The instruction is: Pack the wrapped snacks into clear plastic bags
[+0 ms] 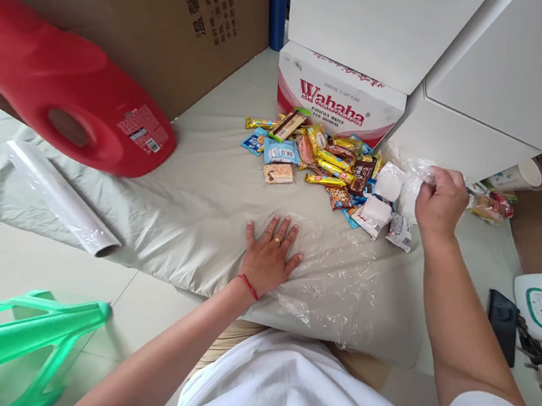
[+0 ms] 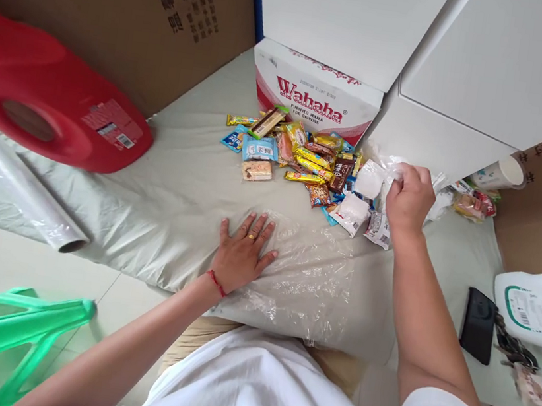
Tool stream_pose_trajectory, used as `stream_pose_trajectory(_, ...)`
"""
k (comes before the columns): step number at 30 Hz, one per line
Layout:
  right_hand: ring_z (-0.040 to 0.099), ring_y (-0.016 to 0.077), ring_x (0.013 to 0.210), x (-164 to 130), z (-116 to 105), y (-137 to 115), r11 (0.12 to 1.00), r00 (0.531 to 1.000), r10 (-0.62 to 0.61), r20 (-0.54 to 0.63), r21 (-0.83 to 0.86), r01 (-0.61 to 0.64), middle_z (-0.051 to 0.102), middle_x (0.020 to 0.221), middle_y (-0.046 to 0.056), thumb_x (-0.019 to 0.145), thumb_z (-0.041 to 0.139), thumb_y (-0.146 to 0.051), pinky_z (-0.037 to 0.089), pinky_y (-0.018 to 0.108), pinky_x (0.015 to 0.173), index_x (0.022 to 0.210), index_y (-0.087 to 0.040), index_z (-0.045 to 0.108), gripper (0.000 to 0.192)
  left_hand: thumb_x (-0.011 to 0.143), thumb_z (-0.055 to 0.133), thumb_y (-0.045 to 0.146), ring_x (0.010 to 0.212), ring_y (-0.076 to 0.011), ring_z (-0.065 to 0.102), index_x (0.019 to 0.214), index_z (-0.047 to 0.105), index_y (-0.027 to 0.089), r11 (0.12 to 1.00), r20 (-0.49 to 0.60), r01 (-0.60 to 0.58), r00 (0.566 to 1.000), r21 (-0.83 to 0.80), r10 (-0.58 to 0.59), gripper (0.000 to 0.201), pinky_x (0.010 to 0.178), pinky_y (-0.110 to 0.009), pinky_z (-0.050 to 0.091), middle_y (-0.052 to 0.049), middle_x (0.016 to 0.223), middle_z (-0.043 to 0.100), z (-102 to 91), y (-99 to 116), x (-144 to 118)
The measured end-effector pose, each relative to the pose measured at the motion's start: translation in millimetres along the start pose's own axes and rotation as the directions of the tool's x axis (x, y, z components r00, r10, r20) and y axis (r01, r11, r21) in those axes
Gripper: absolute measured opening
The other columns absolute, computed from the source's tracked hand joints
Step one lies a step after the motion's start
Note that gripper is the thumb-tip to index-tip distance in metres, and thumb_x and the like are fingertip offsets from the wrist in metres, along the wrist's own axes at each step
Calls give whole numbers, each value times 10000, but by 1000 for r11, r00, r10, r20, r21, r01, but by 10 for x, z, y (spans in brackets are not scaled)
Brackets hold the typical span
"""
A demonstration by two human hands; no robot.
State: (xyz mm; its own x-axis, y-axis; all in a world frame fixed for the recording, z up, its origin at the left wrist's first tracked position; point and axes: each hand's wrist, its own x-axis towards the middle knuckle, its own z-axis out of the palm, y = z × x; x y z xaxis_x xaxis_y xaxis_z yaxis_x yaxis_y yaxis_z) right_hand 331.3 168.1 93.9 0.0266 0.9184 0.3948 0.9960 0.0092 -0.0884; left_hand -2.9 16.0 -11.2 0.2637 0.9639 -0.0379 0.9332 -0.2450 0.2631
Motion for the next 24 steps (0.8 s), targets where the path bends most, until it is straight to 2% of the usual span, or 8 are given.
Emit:
stream_pose_trajectory(4,642,386,1137,308,58,166,983,945,100,313,-177,-46,577,1391,260,919,567,-322,510,484,933,1599,-123,423,723,1043,388,553,1615,-389,239,1630,388,239,1000,-21,-1,1000,-24,0,665,1221,-826,45,-146,1720,315,17,-7,-2)
stream_pose_trajectory(6,647,374,1109,376,106,-46,983,962,53,268,-183,-3,554,1431,248,939,547,-326,511,477,916,1624,-156,373,727,1045,382,551,1614,-388,240,1630,388,240,999,-27,-6,1000,-33,5,663,1226,-819,43,-145,1718,319,23,-13,-4)
stream_pose_trajectory(8,622,362,1142,414,206,-392,984,969,-110,219,-117,138,573,1424,209,988,484,-332,505,468,931,1586,-190,427,616,1048,369,551,1617,-378,237,1632,385,239,999,-32,-10,999,-37,9,663,1233,-808,31,-142,1721,313,29,-20,-8)
stream_pose_trajectory(11,513,393,1264,455,483,-932,903,842,-401,360,0,430,621,1370,200,982,559,-406,459,495,1004,1521,-156,501,596,1052,353,556,1618,-361,238,1633,382,230,999,-44,-11,999,-36,10,667,1244,-792,29,-134,1725,303,47,-34,-19)
stream_pose_trajectory(14,421,436,1324,467,787,-1264,874,801,-439,406,-15,487,569,1422,263,870,721,-444,389,545,1063,1504,-51,478,785,1053,345,554,1617,-350,245,1628,390,222,999,-63,-17,998,-40,14,665,1256,-773,48,-129,1722,316,72,-49,-28)
stream_pose_trajectory(17,416,426,1321,434,946,-1380,862,796,-454,401,-31,507,594,1376,272,885,675,-340,354,549,1086,1397,-23,556,614,1050,351,556,1617,-349,248,1624,402,228,998,-77,-29,997,-48,25,663,1267,-756,53,-129,1719,326,84,-59,-33)
stream_pose_trajectory(21,482,411,1253,425,842,-1403,863,779,-439,447,-32,504,636,1315,266,874,622,-228,380,533,1052,1334,-40,599,497,1050,349,555,1615,-346,253,1623,406,226,998,-73,-34,997,-60,29,662,1277,-737,58,-130,1718,327,71,-60,-32)
stream_pose_trajectory(24,538,394,1211,398,511,-1347,894,826,-436,358,71,442,628,1342,251,881,630,-293,425,498,1018,1363,-67,574,536,1047,362,549,1615,-344,256,1618,417,226,997,-68,-27,997,-68,23,658,1286,-720,55,-127,1720,325,54,-53,-32)
